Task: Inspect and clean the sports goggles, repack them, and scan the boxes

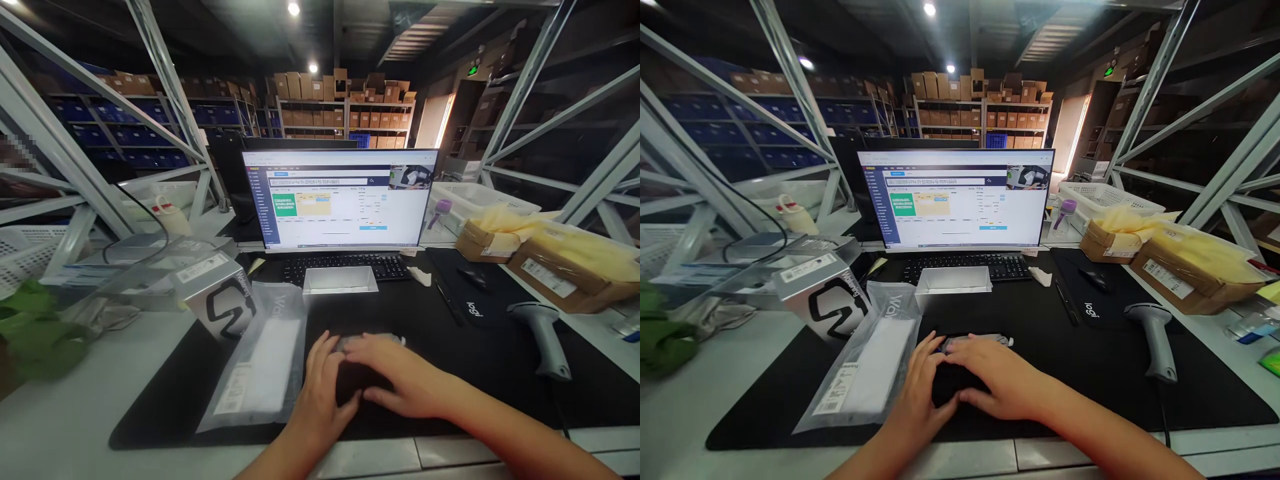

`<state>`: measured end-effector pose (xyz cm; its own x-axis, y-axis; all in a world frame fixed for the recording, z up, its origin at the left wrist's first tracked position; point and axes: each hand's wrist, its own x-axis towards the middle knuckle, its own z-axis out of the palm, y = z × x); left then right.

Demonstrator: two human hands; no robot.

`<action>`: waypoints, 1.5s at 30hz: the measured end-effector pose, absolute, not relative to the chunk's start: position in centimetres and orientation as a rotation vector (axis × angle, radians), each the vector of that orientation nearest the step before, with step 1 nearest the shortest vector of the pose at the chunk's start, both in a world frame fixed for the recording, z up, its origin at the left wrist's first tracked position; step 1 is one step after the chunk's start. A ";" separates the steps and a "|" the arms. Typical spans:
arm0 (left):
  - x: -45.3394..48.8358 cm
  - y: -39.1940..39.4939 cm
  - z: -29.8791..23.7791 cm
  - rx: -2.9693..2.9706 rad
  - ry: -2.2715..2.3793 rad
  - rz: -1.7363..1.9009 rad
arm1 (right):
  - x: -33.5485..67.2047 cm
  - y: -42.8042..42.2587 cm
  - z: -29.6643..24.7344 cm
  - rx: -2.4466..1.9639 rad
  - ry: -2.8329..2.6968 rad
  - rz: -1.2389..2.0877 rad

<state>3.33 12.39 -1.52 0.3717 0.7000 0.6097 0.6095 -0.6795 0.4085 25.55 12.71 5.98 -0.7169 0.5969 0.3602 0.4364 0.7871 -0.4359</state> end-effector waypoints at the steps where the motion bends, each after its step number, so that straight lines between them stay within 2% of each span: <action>1: 3.3 12.4 -1.4 2.500 1.198 1.211 | 26.1 12.8 6.0 -0.802 -2.415 0.375; 4: 3.3 12.5 -1.0 2.498 1.194 1.228 | 28.5 12.8 5.6 -1.102 -2.118 0.225; 8: 3.3 12.5 -0.8 2.500 1.178 1.232 | 31.2 11.8 4.0 -1.521 -1.961 0.449; 11: 3.3 12.6 -0.8 2.504 1.157 1.222 | 31.3 10.5 2.5 -1.495 -1.958 0.626; 14: 3.2 12.8 -0.8 2.507 1.137 1.206 | 30.2 9.9 1.8 -1.384 -2.022 0.657; 17: 3.2 12.9 -0.6 2.513 1.137 1.209 | 29.3 10.3 2.7 -1.444 -2.161 0.515; 21: 3.2 12.8 -0.6 2.512 1.164 1.239 | 29.1 11.6 6.2 -1.646 -2.460 0.142; 24: 3.3 12.6 -0.9 2.475 1.209 1.251 | 29.0 13.0 7.9 -1.482 -2.496 0.013; 28: 3.0 13.1 -1.6 2.390 1.208 1.265 | 27.7 15.2 7.2 -1.143 -2.589 0.126; 31: 1.8 13.9 -1.4 2.306 1.168 1.245 | 26.4 16.4 5.9 -1.156 -2.578 0.236; 35: -0.8 14.4 -0.3 2.058 1.346 1.047 | 26.2 17.2 5.0 -1.196 -2.499 0.401; 40: -2.2 13.7 -0.4 1.819 1.441 0.645 | 26.9 17.3 5.2 -1.182 -2.556 0.426; 45: -1.5 13.2 -0.6 1.917 1.434 0.561 | 25.7 16.4 6.7 -1.099 -2.707 0.340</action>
